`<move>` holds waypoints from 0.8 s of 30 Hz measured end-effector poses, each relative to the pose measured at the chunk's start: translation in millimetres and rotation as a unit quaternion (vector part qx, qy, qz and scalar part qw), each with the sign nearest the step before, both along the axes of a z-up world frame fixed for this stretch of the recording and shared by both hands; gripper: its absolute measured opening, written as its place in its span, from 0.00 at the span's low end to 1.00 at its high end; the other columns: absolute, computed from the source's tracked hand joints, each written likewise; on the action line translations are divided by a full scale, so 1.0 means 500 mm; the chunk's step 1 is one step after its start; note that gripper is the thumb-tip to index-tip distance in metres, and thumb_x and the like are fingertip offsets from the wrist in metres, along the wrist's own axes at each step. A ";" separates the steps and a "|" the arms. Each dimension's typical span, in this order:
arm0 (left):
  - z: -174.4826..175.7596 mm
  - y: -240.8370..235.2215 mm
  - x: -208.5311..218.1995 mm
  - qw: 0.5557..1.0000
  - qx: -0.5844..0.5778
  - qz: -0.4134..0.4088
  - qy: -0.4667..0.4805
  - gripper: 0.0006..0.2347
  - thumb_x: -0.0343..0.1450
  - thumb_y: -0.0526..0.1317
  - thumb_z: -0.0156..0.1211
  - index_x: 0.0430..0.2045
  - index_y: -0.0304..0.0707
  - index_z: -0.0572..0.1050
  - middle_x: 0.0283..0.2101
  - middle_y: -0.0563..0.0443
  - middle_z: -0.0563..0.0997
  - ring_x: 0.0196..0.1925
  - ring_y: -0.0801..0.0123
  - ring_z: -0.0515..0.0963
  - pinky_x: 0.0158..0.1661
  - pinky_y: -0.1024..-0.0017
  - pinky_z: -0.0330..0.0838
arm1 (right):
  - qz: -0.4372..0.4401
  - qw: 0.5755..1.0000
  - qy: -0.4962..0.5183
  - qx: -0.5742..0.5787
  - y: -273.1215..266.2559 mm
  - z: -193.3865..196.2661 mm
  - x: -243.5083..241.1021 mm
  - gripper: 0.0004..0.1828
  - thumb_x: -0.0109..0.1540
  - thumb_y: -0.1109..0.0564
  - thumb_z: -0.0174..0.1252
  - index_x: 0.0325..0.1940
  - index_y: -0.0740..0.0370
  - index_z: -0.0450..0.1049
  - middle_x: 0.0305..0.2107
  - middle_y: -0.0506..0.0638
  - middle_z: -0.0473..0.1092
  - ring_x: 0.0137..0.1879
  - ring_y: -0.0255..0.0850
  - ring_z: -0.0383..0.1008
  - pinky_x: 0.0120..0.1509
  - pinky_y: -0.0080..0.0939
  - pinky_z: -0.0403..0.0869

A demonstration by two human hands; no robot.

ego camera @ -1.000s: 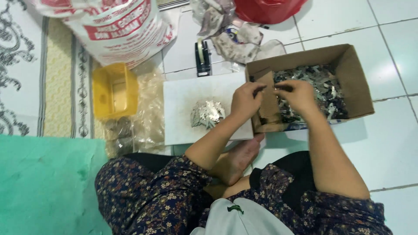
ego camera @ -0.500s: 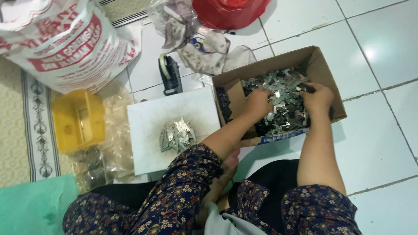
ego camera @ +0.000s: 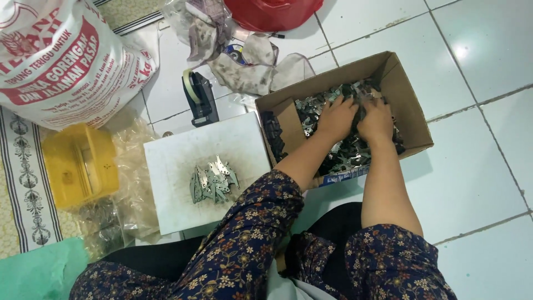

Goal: Assembling small metal components by hand on a white board while sitting on the floor.

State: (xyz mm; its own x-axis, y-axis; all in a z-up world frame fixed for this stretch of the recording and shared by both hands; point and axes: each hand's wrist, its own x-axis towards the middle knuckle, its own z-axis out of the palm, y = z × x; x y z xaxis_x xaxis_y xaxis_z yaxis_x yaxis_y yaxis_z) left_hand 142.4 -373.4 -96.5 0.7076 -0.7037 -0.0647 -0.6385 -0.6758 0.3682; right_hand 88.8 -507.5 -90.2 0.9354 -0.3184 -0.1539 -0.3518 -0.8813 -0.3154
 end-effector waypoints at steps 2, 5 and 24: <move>0.011 0.020 -0.018 1.000 -0.009 -0.006 -0.013 0.15 0.72 0.34 0.55 0.54 0.44 0.76 0.58 0.47 0.76 0.66 0.53 0.68 0.63 0.44 0.64 | -0.001 1.000 -0.004 0.005 0.009 0.011 -0.005 0.26 0.59 0.65 0.60 0.63 0.66 0.76 0.55 0.66 0.67 0.62 0.64 0.66 0.62 0.62 0.71; 0.024 0.048 -0.043 0.997 -0.037 -0.011 -0.070 0.10 0.71 0.35 0.56 0.45 0.42 0.80 0.48 0.48 0.79 0.56 0.56 0.72 0.56 0.50 0.68 | -0.006 0.999 0.011 0.031 0.034 0.048 -0.007 0.24 0.60 0.67 0.59 0.61 0.69 0.77 0.53 0.69 0.67 0.61 0.65 0.67 0.63 0.60 0.72; 0.085 0.136 -0.090 0.883 -0.238 0.321 0.245 0.11 0.63 0.50 0.60 0.24 0.43 0.79 0.28 0.49 0.79 0.37 0.55 0.82 0.36 0.61 0.78 | -0.062 0.982 0.150 0.092 0.032 0.113 -0.077 0.20 0.58 0.66 0.60 0.53 0.58 0.83 0.51 0.70 0.76 0.60 0.68 0.73 0.60 0.65 0.74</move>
State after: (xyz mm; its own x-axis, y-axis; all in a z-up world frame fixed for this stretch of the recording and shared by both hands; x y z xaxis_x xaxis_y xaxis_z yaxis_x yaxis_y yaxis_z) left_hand 97.2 -305.4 -54.0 0.9396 -0.1969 -0.2800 0.1364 -0.5349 0.8338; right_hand 50.3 -491.6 -33.9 0.7954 -0.3676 -0.4819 -0.5538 -0.7638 -0.3314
